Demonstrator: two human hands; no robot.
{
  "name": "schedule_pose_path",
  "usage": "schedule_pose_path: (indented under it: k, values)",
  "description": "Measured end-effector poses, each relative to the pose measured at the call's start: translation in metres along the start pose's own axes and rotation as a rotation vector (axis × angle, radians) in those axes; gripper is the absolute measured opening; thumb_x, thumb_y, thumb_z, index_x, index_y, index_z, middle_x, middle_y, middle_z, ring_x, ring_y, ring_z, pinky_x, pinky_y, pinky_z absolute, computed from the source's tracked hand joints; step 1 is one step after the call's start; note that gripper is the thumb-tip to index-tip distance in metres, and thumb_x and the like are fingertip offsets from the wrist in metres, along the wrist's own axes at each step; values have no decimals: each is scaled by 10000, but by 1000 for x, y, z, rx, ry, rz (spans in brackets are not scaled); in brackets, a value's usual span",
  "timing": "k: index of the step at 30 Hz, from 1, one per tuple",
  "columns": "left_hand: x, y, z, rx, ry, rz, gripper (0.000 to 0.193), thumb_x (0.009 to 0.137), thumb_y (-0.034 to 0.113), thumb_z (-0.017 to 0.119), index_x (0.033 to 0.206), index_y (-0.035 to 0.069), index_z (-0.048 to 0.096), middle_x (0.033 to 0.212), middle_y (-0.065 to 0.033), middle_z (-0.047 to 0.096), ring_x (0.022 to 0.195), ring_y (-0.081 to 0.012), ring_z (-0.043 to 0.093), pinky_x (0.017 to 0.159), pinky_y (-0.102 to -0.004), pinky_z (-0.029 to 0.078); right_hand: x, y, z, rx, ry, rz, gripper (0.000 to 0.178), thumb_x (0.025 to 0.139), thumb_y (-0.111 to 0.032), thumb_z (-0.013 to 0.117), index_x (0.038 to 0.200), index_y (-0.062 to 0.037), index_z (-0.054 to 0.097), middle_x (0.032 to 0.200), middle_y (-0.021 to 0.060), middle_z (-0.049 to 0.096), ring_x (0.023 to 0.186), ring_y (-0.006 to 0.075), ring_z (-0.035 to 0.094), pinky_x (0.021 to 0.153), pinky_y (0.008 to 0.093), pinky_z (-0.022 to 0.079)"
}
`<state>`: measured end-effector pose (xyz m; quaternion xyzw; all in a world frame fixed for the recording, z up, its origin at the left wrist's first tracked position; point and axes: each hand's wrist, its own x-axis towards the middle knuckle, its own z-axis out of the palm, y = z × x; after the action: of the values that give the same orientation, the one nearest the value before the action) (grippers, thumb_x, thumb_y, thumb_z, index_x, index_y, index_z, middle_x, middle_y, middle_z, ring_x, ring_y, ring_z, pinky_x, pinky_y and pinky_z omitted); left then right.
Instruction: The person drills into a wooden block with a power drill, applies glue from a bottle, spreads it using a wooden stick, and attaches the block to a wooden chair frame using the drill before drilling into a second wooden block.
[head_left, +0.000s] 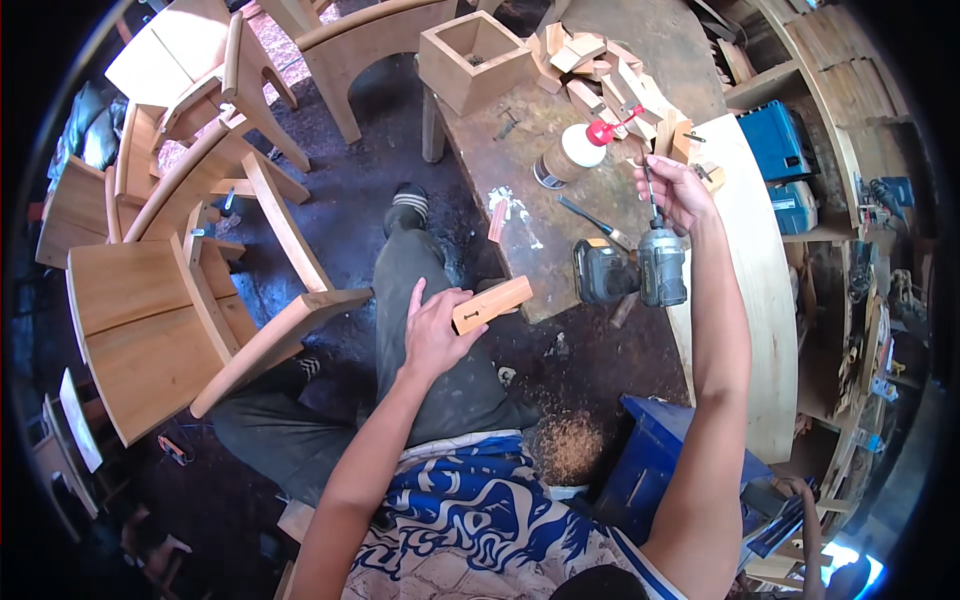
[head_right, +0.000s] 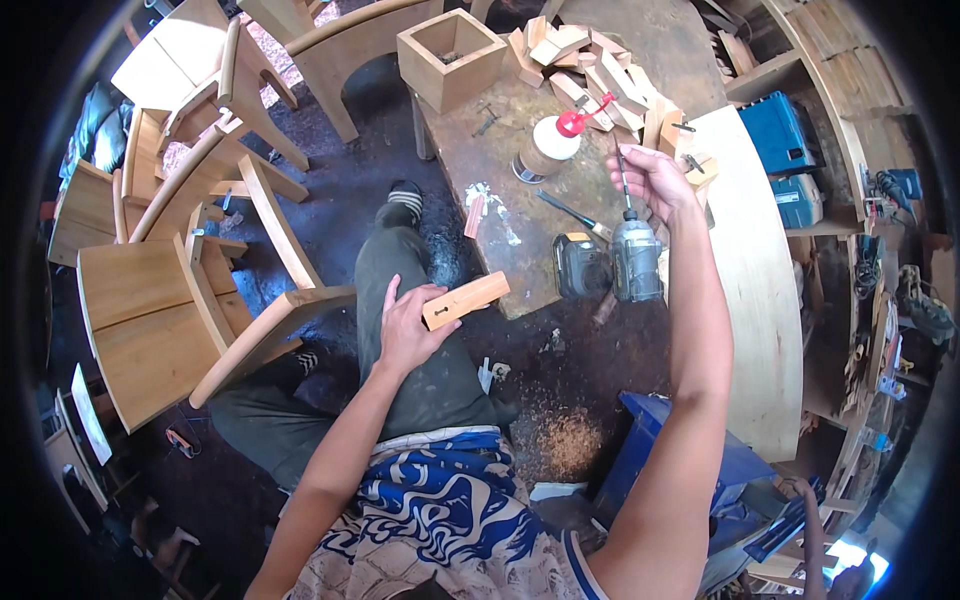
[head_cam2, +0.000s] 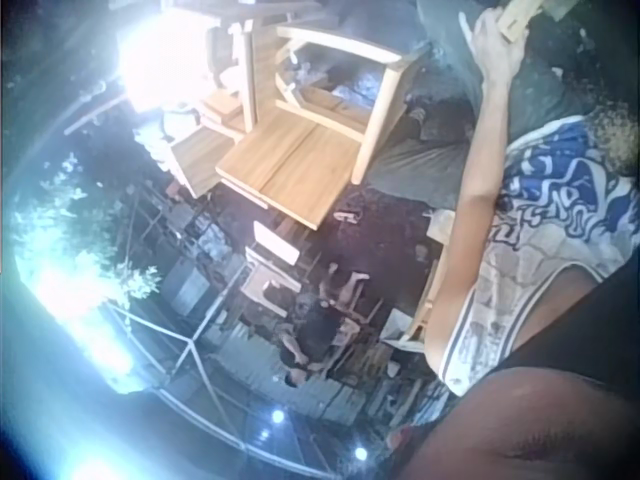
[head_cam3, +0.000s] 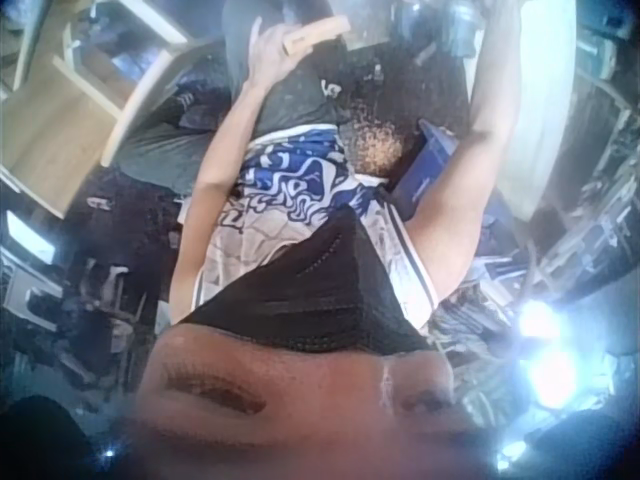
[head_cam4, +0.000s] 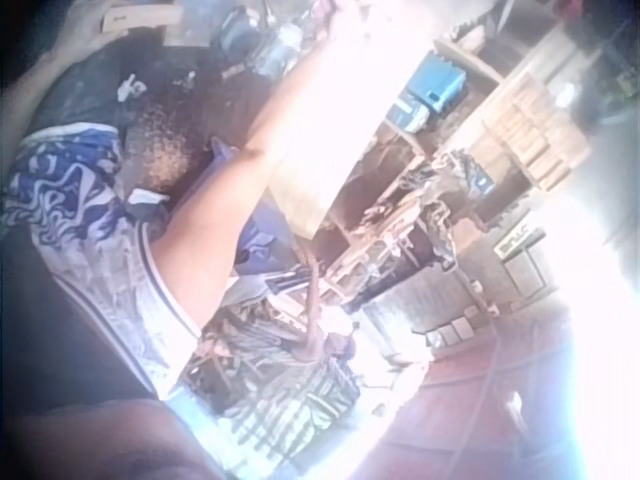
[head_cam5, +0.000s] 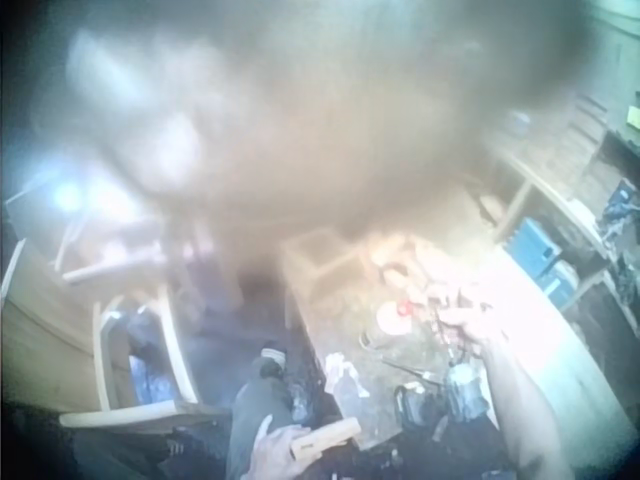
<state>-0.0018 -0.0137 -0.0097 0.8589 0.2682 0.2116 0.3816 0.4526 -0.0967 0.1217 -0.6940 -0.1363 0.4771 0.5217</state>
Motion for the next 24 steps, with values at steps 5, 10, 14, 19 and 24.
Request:
schedule_pose_path:
  k: [5,10,14,19,24]
  values:
    - [1,3,-3,-25,-22,-33,520,713,250,902,1139,93,647,1105,-58,753,1098,-256,699,1229,-564,237,-47,60,-44,-98,16,-168,471,959,-63,571,1419,28,533,1213,126,702,1068,160,686,882,281,576]
    - [4,4,-6,-68,-65,-78,510,716,242,896,1140,107,647,1093,-37,753,1085,-236,702,1238,-547,224,-112,140,-26,-248,118,-76,600,920,-122,703,1479,-55,496,1312,78,630,1181,200,636,980,400,551]
    - [3,5,-7,-93,-42,-87,496,720,240,892,1137,124,650,1053,-34,753,1046,-234,709,1244,-543,211,-108,178,41,-284,298,-543,708,784,20,818,1428,-38,529,1296,88,644,1176,220,629,1027,411,507]
    - [4,6,-1,-60,-74,-82,451,731,232,877,1104,113,653,1068,-47,751,1052,-244,705,1243,-541,217,-89,170,86,62,673,-588,357,746,72,762,1078,-6,660,940,71,687,911,197,660,866,353,528]
    - [3,2,4,-42,3,-31,468,732,197,872,1110,113,609,1061,-60,738,1077,-255,697,1238,-545,233,-138,156,56,163,531,-426,285,744,43,738,1017,-5,676,909,62,674,832,202,654,821,342,528]
